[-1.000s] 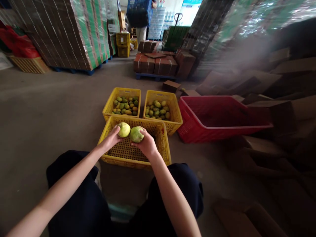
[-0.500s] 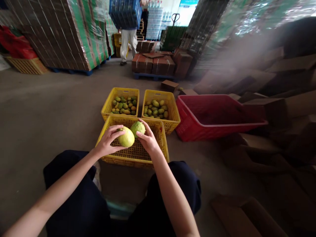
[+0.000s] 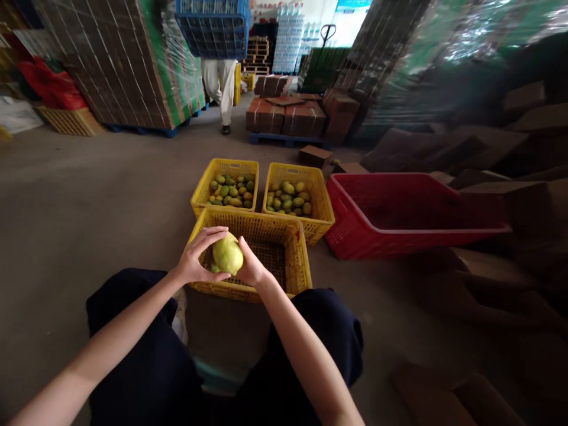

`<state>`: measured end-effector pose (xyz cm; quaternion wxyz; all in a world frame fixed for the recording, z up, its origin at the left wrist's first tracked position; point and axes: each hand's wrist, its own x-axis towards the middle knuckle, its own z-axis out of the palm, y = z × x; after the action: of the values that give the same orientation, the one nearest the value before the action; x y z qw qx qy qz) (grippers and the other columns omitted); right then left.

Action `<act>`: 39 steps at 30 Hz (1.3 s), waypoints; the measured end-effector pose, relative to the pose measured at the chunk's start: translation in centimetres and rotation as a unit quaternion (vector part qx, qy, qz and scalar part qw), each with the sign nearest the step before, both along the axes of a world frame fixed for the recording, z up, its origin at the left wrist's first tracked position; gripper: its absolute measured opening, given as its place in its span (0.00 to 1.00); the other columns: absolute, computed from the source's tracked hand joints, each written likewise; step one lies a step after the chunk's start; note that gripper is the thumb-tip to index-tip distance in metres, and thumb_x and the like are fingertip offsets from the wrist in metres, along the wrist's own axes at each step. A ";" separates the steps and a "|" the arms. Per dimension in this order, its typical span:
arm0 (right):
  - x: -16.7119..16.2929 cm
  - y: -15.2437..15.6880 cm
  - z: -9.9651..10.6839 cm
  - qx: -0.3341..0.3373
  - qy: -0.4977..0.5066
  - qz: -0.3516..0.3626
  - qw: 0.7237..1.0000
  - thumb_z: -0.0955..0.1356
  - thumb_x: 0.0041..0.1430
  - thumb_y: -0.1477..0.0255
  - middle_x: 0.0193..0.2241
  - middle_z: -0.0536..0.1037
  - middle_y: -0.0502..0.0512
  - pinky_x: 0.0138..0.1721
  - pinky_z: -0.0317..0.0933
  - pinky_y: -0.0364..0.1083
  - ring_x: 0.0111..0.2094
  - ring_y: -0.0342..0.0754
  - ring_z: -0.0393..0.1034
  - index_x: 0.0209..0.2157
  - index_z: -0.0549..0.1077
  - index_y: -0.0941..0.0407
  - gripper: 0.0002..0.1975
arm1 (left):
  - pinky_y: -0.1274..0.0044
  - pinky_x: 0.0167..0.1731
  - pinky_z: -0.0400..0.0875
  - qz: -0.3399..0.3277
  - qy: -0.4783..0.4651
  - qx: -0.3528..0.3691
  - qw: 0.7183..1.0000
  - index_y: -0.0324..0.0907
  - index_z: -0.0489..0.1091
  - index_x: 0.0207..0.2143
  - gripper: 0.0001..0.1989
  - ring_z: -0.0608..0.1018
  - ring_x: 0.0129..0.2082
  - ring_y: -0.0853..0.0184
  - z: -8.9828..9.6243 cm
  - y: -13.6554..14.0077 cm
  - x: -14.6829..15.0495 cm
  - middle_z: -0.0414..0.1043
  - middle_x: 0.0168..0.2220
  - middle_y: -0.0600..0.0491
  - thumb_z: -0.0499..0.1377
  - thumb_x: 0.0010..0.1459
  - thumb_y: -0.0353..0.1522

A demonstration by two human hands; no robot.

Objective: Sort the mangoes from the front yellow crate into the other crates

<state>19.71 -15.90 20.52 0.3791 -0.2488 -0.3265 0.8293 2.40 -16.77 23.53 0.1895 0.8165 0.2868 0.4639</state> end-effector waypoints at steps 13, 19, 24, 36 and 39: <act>1.4 1.0 0.9 -0.013 0.070 -0.167 0.983 0.69 0.42 0.47 0.32 0.80 0.53 0.40 0.70 0.59 0.41 0.58 0.74 0.34 0.75 0.51 0.24 | 0.57 0.50 0.70 -0.080 -0.245 -0.541 0.801 0.47 0.61 0.60 0.36 0.72 0.54 0.49 -3.6 2.4 2.9 0.66 0.57 0.40 0.66 0.50 0.46; 1.8 0.8 1.8 0.094 0.035 -0.112 0.989 0.75 0.29 0.55 0.33 0.79 0.55 0.39 0.71 0.53 0.42 0.57 0.74 0.36 0.73 0.53 0.28 | 0.59 0.46 0.74 -0.115 -0.283 -0.567 0.765 0.45 0.68 0.52 0.32 0.77 0.47 0.53 -3.1 2.4 3.0 0.70 0.52 0.44 0.72 0.44 0.36; 2.6 1.4 2.4 0.119 0.031 -0.190 0.974 0.71 0.37 0.52 0.40 0.79 0.54 0.36 0.70 0.50 0.43 0.54 0.73 0.39 0.73 0.51 0.27 | 0.57 0.53 0.67 -0.112 -0.331 -0.485 0.802 0.43 0.70 0.50 0.37 0.76 0.49 0.54 -2.5 3.0 2.6 0.73 0.49 0.46 0.75 0.33 0.30; 4.3 1.3 3.0 0.202 -0.084 -0.337 0.916 0.79 0.34 0.70 0.28 0.74 0.45 0.32 0.63 0.42 0.29 0.43 0.66 0.34 0.72 0.51 0.22 | 0.70 0.34 0.76 -0.106 -0.406 -0.487 0.766 0.38 0.73 0.40 0.33 0.80 0.38 0.55 -2.2 4.4 2.2 0.79 0.34 0.46 0.69 0.37 0.52; 3.8 1.3 2.5 0.145 -0.033 -0.325 0.934 0.79 0.35 0.66 0.29 0.74 0.46 0.32 0.65 0.43 0.29 0.44 0.67 0.35 0.72 0.51 0.22 | 0.73 0.26 0.74 -0.096 -0.407 -0.568 0.709 0.34 0.73 0.38 0.32 0.80 0.30 0.58 -2.5 4.4 2.6 0.77 0.27 0.43 0.59 0.50 0.56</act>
<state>23.55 -14.63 23.04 0.6494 -0.3105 -0.3569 0.5954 5.03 -12.39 21.02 0.7592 0.3099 0.3114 0.4803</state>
